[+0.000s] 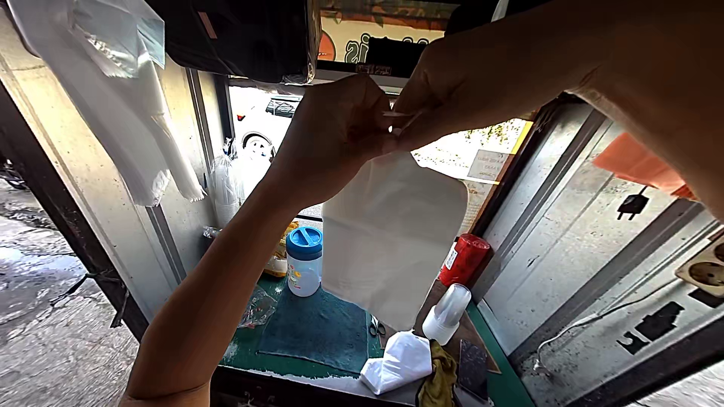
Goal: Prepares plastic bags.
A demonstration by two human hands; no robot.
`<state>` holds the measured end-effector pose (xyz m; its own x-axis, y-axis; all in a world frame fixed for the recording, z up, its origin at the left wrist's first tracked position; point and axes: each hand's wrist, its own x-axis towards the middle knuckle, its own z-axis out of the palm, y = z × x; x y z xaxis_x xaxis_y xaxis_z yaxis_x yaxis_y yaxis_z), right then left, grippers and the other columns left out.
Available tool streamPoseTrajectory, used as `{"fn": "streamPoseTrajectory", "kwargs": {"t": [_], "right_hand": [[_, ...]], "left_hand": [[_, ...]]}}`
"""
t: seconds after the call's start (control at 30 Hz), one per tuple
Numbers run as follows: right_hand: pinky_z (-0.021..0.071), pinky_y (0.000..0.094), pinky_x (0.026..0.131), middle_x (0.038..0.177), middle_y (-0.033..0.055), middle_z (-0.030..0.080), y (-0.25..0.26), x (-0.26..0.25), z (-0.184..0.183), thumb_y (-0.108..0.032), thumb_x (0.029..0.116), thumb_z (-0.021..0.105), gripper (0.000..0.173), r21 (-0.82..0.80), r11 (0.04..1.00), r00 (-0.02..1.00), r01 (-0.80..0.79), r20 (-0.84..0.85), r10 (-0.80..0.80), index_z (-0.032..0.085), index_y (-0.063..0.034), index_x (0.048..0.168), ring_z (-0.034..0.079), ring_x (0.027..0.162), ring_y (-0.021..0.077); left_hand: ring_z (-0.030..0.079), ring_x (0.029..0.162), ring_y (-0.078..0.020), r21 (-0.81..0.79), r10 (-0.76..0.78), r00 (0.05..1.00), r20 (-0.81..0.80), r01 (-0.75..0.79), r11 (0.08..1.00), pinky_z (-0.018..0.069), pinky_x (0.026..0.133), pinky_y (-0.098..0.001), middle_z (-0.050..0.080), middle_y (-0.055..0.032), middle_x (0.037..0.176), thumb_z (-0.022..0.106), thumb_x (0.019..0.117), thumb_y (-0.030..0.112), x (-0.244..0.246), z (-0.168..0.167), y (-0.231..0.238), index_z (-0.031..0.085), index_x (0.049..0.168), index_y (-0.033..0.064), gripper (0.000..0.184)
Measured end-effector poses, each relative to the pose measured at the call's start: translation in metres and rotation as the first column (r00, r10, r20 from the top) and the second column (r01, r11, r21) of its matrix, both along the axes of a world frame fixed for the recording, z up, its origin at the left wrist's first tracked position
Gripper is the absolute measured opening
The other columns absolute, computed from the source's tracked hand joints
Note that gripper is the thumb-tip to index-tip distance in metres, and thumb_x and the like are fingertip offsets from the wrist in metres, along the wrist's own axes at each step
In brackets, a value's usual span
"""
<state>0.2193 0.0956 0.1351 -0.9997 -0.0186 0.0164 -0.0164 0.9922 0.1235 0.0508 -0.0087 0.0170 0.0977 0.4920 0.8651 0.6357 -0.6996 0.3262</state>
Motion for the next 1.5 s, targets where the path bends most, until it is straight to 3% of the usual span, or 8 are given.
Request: {"fn": "streamPoseTrajectory", "kwargs": {"t": [0.2, 0.43, 0.57, 0.67, 0.93, 1.17, 1.3, 1.5], "right_hand": [[0.0264, 0.0227, 0.038, 0.05, -0.0041, 0.045, -0.001, 0.004, 0.002, -0.023, 0.098, 0.067, 0.03, -0.008, 0.998, 0.994, 0.055, -0.09, -0.056, 0.065, -0.0135, 0.07, 0.038, 0.041, 0.0038], [0.0327, 0.0172, 0.041, 0.059, -0.0046, 0.056, 0.004, 0.014, 0.0, -0.016, 0.098, 0.063, 0.022, -0.248, 0.967, 0.979, 0.064, -0.172, -0.109, 0.07, -0.0144, 0.077, 0.046, 0.048, 0.0013], [0.0284, 0.0114, 0.046, 0.057, -0.0031, 0.043, -0.067, 0.025, -0.018, -0.002, 0.1023, 0.056, 0.027, -0.334, 0.859, 0.815, 0.389, -0.309, -0.489, 0.061, -0.0056, 0.076, 0.037, 0.045, -0.0007], [0.0283, 0.0111, 0.044, 0.056, -0.0048, 0.042, -0.076, 0.026, -0.02, -0.002, 0.1034, 0.054, 0.027, -0.371, 0.831, 0.767, 0.415, -0.348, -0.538, 0.06, -0.0066, 0.077, 0.035, 0.044, -0.0011], [0.0335, 0.0105, 0.049, 0.061, -0.0023, 0.048, -0.085, 0.021, -0.021, 0.0, 0.1035, 0.053, 0.026, -0.331, 0.808, 0.746, 0.487, -0.323, -0.582, 0.061, -0.0049, 0.079, 0.044, 0.049, -0.0018], [0.0299, 0.0126, 0.046, 0.059, -0.0034, 0.045, -0.061, 0.023, -0.02, -0.004, 0.1045, 0.053, 0.025, -0.269, 0.879, 0.829, 0.393, -0.31, -0.465, 0.062, -0.0052, 0.081, 0.039, 0.047, -0.0007], [0.03, 0.0129, 0.047, 0.058, -0.0059, 0.043, -0.055, 0.022, -0.022, -0.01, 0.1091, 0.044, 0.033, -0.494, 0.804, 0.769, 0.33, -0.354, -0.532, 0.061, -0.0076, 0.081, 0.039, 0.048, -0.0013], [0.0436, 0.0155, 0.049, 0.076, -0.003, 0.064, 0.02, 0.017, 0.005, -0.02, 0.1098, 0.047, 0.025, -0.32, 0.947, 0.984, -0.024, -0.177, -0.035, 0.067, -0.0128, 0.098, 0.056, 0.059, 0.0038]], "left_hand": [[0.068, 0.074, -0.0055, 0.047, 0.001, 0.996, 0.092, -0.005, 0.999, 0.0596, 0.069, -0.0207, 0.07, -0.0006, 0.084, 0.071, 0.091, 0.0, 0.003, 0.001, 0.003, 0.066, 0.099, 0.0019, 0.01], [0.071, 0.081, -0.0064, 0.132, -0.107, 0.978, 0.181, 0.084, 0.988, 0.0615, 0.076, -0.0225, 0.073, -0.0011, 0.091, 0.069, 0.0925, -0.003, 0.004, 0.001, 0.01, 0.069, 0.103, 0.0, 0.011], [0.072, 0.086, -0.0047, 0.315, -0.006, 0.998, 0.067, -0.016, 0.949, 0.0613, 0.082, -0.0214, 0.076, -0.0028, 0.096, 0.072, 0.0914, 0.0, 0.004, -0.004, 0.015, 0.074, 0.11, -0.0026, 0.018], [0.073, 0.086, -0.0065, 0.431, 0.059, 0.998, 0.033, -0.067, 0.9, 0.0619, 0.08, -0.023, 0.076, -0.0051, 0.096, 0.074, 0.0903, 0.0, 0.006, -0.007, 0.017, 0.073, 0.11, -0.0057, 0.021], [0.071, 0.084, -0.0072, 0.097, -0.004, 0.99, 0.143, -0.01, 0.995, 0.0611, 0.077, -0.0212, 0.073, -0.0036, 0.097, 0.073, 0.0902, 0.001, 0.005, 0.005, 0.005, 0.063, 0.123, -0.0024, 0.034], [0.071, 0.083, -0.008, 0.121, -0.085, 0.991, 0.106, 0.072, 0.99, 0.0605, 0.076, -0.0225, 0.071, -0.0022, 0.091, 0.069, 0.0915, -0.004, 0.005, 0.005, 0.009, 0.056, 0.113, 0.0016, 0.026], [0.071, 0.082, -0.0076, 0.142, -0.118, 0.981, 0.157, 0.096, 0.985, 0.0605, 0.076, -0.0228, 0.071, -0.0012, 0.091, 0.069, 0.0917, -0.004, 0.005, 0.005, 0.013, 0.055, 0.11, 0.0031, 0.025], [0.071, 0.083, -0.0097, 0.158, -0.147, 0.977, 0.152, 0.123, 0.98, 0.0612, 0.076, -0.0243, 0.07, -0.0024, 0.092, 0.069, 0.0915, -0.005, 0.006, 0.009, 0.015, 0.048, 0.112, 0.0046, 0.031]]}}
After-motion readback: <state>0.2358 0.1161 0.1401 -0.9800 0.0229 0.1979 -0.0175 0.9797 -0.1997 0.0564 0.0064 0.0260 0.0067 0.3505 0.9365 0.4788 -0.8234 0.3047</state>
